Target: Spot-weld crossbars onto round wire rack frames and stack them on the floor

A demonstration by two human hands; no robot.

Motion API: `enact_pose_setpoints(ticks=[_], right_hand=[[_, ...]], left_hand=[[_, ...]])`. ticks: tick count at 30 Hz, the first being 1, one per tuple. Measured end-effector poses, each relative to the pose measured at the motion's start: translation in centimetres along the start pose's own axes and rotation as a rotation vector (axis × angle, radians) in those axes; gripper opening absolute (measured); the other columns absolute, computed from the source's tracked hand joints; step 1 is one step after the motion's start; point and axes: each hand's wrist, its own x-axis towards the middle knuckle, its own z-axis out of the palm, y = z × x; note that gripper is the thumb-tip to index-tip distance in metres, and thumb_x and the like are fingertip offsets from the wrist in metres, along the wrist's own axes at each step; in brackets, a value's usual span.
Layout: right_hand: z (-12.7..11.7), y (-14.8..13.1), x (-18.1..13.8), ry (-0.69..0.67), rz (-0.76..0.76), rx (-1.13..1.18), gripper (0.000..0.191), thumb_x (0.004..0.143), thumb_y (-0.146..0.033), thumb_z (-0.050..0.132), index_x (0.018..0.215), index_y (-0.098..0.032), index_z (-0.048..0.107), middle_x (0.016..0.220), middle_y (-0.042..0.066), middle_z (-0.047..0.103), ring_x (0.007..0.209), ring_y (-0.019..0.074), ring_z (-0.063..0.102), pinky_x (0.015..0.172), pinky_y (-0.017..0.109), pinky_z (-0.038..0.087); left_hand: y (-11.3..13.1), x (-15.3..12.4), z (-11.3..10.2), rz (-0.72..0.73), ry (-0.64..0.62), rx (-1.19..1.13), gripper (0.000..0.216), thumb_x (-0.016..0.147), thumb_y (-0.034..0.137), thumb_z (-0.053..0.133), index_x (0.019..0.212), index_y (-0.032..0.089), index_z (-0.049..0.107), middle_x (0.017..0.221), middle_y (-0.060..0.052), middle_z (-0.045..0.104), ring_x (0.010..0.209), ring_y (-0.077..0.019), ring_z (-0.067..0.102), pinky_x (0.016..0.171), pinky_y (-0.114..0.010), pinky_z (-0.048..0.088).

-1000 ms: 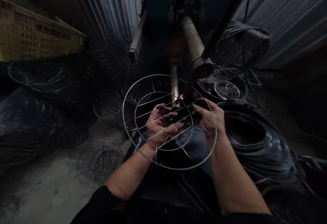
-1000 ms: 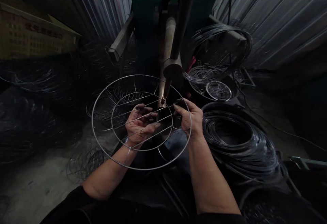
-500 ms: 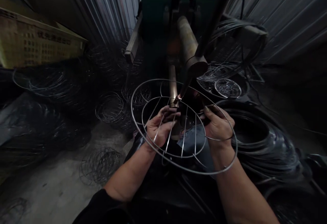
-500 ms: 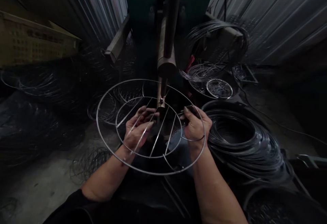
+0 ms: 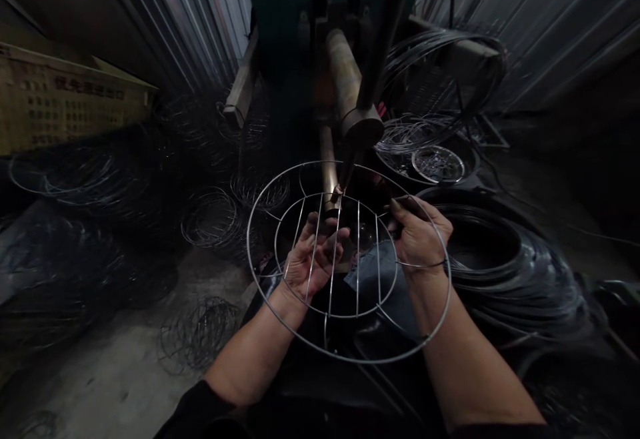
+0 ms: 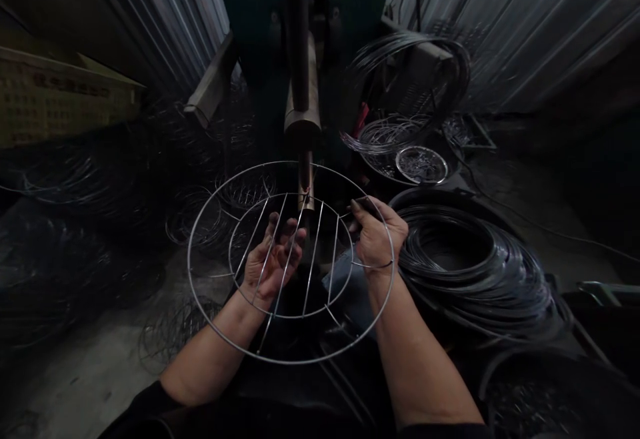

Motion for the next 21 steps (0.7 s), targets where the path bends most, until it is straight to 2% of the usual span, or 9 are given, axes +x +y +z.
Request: enact_pose_setpoints(ticks=[4,7,10,14,18,21], right_hand=[[0.2,-0.2,-0.3,0.010,-0.022,-0.031,0.020,0.052,-0.021,0.082,0.069,-0.019,0.071,0.055,-0.003,0.063,0.036,0.0060,0.042,0.034,0.020,0.029],[0.3,-0.2,-0.5,0.007,-0.059,-0.044,0.019,0.052,-0.020,0.082,0.068,-0.019,0.072,0.054,-0.004,0.062,0.038,0.0053,0.041,0.036,0.020,0.029],[0.5,-0.2,-0.6,0.028,-0.056,-0.042,0.018,0.052,-0.021,0.082,0.068,-0.019,0.072,0.055,-0.003,0.063,0.039,0.0058,0.042,0.037,0.020,0.029],[0.3,-0.3,-0.4,0.053,-0.036,-0.052,0.019,0.051,-0.023,0.082,0.066,-0.018,0.070,0.054,-0.003,0.063,0.036,0.0051,0.039,0.033,0.020,0.025],[-0.8,-0.2,0.0,-0.091,0.037,-0.082,0.022,0.052,-0.025,0.082,0.070,-0.018,0.071,0.057,-0.002,0.066,0.034,0.0052,0.040,0.032,0.020,0.026],[-1.4,0.0,0.0,-0.121,0.037,-0.047,0.021,0.051,-0.022,0.082,0.068,-0.018,0.071,0.059,-0.001,0.067,0.034,0.0050,0.041,0.032,0.019,0.025]], left_hand=[[-0.4,0.2,0.0,-0.072,-0.092,0.043,0.060,0.064,0.041,0.079,0.120,0.031,0.058,0.134,-0.004,0.054,0.120,-0.0235,0.054,0.090,-0.032,0.046],[-1.0,0.2,-0.2,-0.175,-0.211,0.008,0.074,0.060,0.057,0.078,0.126,0.033,0.054,0.135,-0.006,0.053,0.122,-0.0277,0.053,0.092,-0.037,0.046],[-1.4,0.0,-0.4,-0.197,-0.246,-0.010,0.075,0.060,0.069,0.071,0.126,0.037,0.053,0.137,-0.005,0.052,0.115,-0.0266,0.058,0.087,-0.037,0.047],[-1.4,0.0,-0.4,-0.193,-0.238,0.064,0.073,0.061,0.068,0.071,0.125,0.036,0.054,0.142,-0.005,0.047,0.106,-0.0250,0.061,0.082,-0.036,0.048],[-1.4,0.2,-0.4,-0.206,-0.192,0.075,0.072,0.062,0.069,0.069,0.123,0.033,0.056,0.132,-0.007,0.054,0.094,-0.0220,0.062,0.080,-0.038,0.049],[-1.4,0.1,-0.4,-0.207,-0.168,0.087,0.067,0.060,0.063,0.073,0.120,0.035,0.057,0.123,-0.005,0.060,0.086,-0.0194,0.061,0.077,-0.036,0.049]])
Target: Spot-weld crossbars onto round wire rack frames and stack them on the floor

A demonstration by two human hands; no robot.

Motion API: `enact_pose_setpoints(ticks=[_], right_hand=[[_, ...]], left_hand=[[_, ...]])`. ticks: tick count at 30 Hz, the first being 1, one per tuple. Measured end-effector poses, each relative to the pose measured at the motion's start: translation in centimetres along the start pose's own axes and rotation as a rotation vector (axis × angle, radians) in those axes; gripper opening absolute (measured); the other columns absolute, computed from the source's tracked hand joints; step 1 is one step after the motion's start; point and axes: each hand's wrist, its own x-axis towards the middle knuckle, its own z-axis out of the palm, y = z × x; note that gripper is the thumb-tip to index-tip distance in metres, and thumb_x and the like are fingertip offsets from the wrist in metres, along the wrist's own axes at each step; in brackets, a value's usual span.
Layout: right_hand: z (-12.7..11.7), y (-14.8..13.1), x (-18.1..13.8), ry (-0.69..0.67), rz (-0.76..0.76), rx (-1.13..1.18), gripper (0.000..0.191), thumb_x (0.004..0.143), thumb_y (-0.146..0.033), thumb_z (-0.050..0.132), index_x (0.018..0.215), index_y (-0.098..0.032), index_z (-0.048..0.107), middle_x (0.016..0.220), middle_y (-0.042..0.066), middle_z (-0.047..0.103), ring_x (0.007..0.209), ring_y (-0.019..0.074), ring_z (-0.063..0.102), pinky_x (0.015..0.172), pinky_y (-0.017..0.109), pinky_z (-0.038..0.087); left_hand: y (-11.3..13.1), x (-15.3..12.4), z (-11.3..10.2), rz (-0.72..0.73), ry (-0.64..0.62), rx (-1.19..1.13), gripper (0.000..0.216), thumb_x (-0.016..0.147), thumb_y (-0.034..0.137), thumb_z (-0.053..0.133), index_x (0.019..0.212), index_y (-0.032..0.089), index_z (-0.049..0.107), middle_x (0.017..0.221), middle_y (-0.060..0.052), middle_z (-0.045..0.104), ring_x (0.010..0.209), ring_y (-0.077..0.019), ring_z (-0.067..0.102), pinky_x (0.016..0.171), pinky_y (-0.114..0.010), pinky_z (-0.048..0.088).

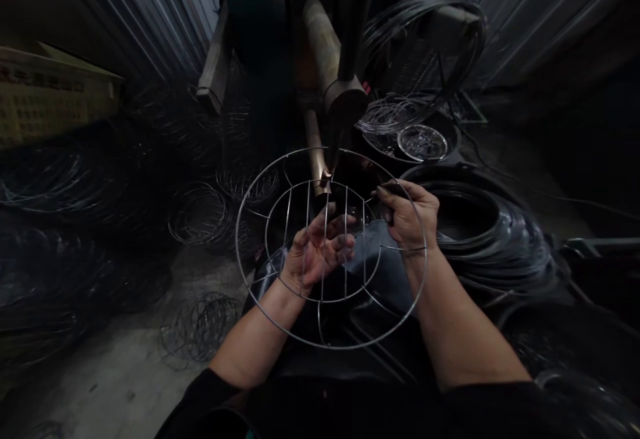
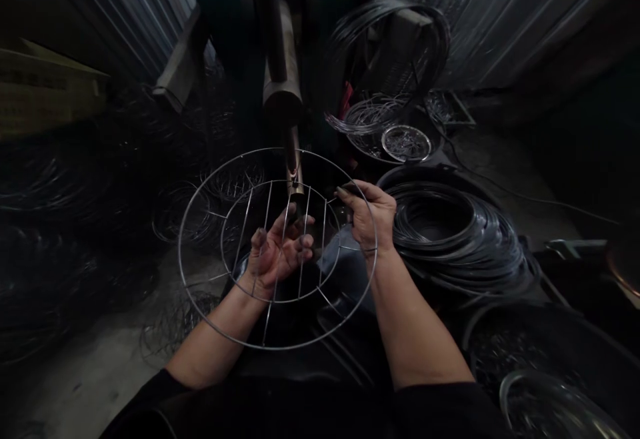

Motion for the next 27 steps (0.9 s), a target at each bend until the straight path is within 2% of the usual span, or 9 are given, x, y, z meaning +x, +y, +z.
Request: enact_pose_setpoints(ticks=[5,9,12,16,18,20,23,25,27], right_hand=[[0.2,0.2,-0.3,0.055,-0.023,0.064,0.021,0.047,-0.018,0.083,0.063,-0.019,0.070,0.058,-0.001,0.066,0.046,0.0085,0.052,0.038,0.019,0.034],[0.1,0.3,-0.1,0.033,0.024,0.025,0.021,0.047,-0.020,0.083,0.064,-0.020,0.070,0.056,-0.003,0.064,0.040,0.0065,0.045,0.036,0.020,0.032],[-0.6,0.2,-0.2,-0.024,0.063,0.000,0.025,0.047,-0.021,0.083,0.069,-0.021,0.071,0.058,-0.004,0.065,0.042,0.0071,0.047,0.039,0.021,0.037],[-2.6,0.1,-1.6,-0.164,0.183,0.023,0.038,0.045,-0.017,0.085,0.080,-0.020,0.073,0.074,0.000,0.071,0.061,0.0126,0.062,0.053,0.024,0.050],[-3.6,0.2,-2.4,-0.133,0.214,0.029,0.040,0.046,-0.019,0.086,0.084,-0.019,0.073,0.074,0.000,0.071,0.057,0.0103,0.060,0.051,0.022,0.049],[-4.3,0.5,-2.8,-0.054,0.198,0.018,0.037,0.047,-0.022,0.087,0.081,-0.018,0.073,0.066,-0.001,0.068,0.049,0.0082,0.055,0.046,0.021,0.046],[-4.3,0.6,-3.2,0.028,0.118,-0.023,0.032,0.046,-0.024,0.087,0.073,-0.016,0.071,0.058,-0.002,0.064,0.045,0.0078,0.052,0.044,0.021,0.042],[-4.1,0.1,-3.5,0.043,0.056,-0.048,0.031,0.046,-0.022,0.087,0.072,-0.014,0.072,0.057,-0.002,0.064,0.045,0.0074,0.052,0.044,0.020,0.040],[-4.0,-0.5,-4.1,0.035,-0.004,-0.103,0.029,0.050,-0.022,0.085,0.074,-0.013,0.073,0.055,-0.002,0.063,0.044,0.0075,0.051,0.044,0.020,0.038]], left_hand=[[0.0,-0.5,0.0,-0.023,-0.009,-0.028,0.061,0.061,0.052,0.076,0.117,0.034,0.060,0.117,-0.004,0.062,0.084,-0.0178,0.061,0.074,-0.034,0.050],[0.0,-0.7,0.1,-0.014,-0.044,-0.074,0.058,0.065,0.050,0.075,0.118,0.033,0.060,0.116,-0.004,0.063,0.086,-0.0174,0.062,0.076,-0.033,0.050],[0.0,-0.9,0.3,-0.018,-0.043,-0.086,0.059,0.068,0.052,0.073,0.121,0.032,0.058,0.119,-0.005,0.062,0.091,-0.0188,0.063,0.080,-0.035,0.049],[-0.2,-1.5,0.9,-0.074,-0.056,-0.150,0.054,0.072,0.047,0.072,0.121,0.028,0.058,0.115,-0.007,0.064,0.092,-0.0193,0.065,0.083,-0.034,0.049],[-0.4,-1.9,1.3,-0.112,-0.065,-0.193,0.051,0.076,0.048,0.069,0.120,0.024,0.058,0.113,-0.009,0.065,0.091,-0.0196,0.066,0.082,-0.033,0.050],[-0.4,-2.2,1.6,-0.134,-0.053,-0.223,0.048,0.083,0.051,0.061,0.119,0.020,0.058,0.112,-0.012,0.066,0.089,-0.0202,0.067,0.080,-0.033,0.050],[-0.4,-2.8,1.0,-0.149,0.042,-0.181,0.047,0.089,0.053,0.048,0.119,0.017,0.058,0.112,-0.015,0.066,0.091,-0.0239,0.068,0.079,-0.036,0.051],[-0.3,-3.5,-0.5,-0.134,0.203,-0.036,0.045,0.090,0.048,0.049,0.115,0.013,0.060,0.108,-0.018,0.067,0.090,-0.0278,0.069,0.078,-0.040,0.052],[0.0,-4.9,-3.1,-0.083,0.410,0.122,0.035,0.086,0.033,0.056,0.107,0.006,0.062,0.093,-0.019,0.069,0.080,-0.0275,0.070,0.074,-0.040,0.054]])
